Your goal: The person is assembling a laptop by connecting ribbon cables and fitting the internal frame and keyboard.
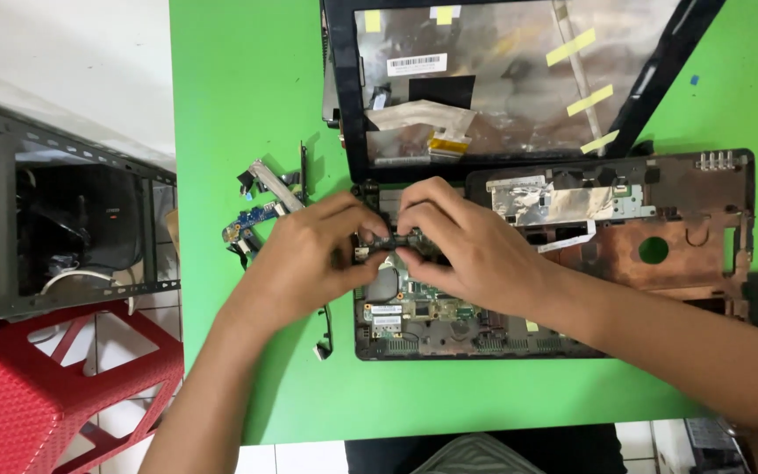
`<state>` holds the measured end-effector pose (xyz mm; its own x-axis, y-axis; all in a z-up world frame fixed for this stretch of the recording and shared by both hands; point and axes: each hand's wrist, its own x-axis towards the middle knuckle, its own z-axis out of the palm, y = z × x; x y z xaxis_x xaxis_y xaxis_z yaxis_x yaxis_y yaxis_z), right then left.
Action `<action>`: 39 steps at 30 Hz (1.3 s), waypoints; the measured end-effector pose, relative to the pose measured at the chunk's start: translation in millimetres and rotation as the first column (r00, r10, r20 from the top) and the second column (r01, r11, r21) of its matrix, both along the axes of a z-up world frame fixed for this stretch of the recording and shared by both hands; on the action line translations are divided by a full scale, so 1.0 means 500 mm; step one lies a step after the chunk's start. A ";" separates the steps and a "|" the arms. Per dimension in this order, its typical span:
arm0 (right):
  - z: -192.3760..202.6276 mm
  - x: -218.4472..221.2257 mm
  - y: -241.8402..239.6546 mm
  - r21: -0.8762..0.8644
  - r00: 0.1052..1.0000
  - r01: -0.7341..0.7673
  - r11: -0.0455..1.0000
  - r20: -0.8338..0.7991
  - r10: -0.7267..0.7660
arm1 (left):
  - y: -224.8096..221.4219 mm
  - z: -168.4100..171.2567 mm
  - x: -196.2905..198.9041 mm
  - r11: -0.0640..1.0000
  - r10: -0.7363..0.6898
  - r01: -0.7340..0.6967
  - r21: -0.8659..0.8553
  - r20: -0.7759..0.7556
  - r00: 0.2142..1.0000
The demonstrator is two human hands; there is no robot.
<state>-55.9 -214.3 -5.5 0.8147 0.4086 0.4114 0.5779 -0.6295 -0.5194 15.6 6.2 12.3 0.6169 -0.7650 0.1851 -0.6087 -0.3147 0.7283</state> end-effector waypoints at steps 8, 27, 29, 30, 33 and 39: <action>-0.014 -0.003 -0.005 0.012 0.996 -0.065 0.998 0.061 0.064 | 0.013 0.056 -0.005 0.999 0.010 -0.008 -0.037 0.039 0.999; 0.003 0.001 -0.003 0.226 0.994 -0.019 0.974 -0.099 0.042 | 0.014 0.092 -0.033 0.987 0.113 -0.073 -0.142 0.299 0.947; 0.001 0.004 -0.003 0.223 0.994 -0.016 0.975 -0.100 0.039 | 0.002 0.105 -0.061 0.978 0.124 -0.077 -0.194 0.244 0.962; 0.000 0.004 -0.003 0.224 0.994 -0.015 0.975 -0.101 0.038 | -0.005 0.112 -0.075 0.967 0.132 -0.085 -0.240 0.187 0.973; -0.009 0.003 -0.011 0.181 0.993 -0.011 0.983 -0.117 0.032 | -0.024 0.184 -0.133 0.967 0.057 -0.054 -0.249 0.005 0.998; -0.003 0.000 -0.001 0.225 0.925 0.170 0.959 -0.372 -0.077 | -0.052 0.216 -0.137 0.971 -0.083 0.073 -0.226 -0.037 0.996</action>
<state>-56.0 -214.9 -6.9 0.9630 0.2178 0.1589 0.2508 -0.5074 -0.8244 -52.8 -20.0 120.5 0.5686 -0.7535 0.3302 -0.5893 -0.0930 0.8026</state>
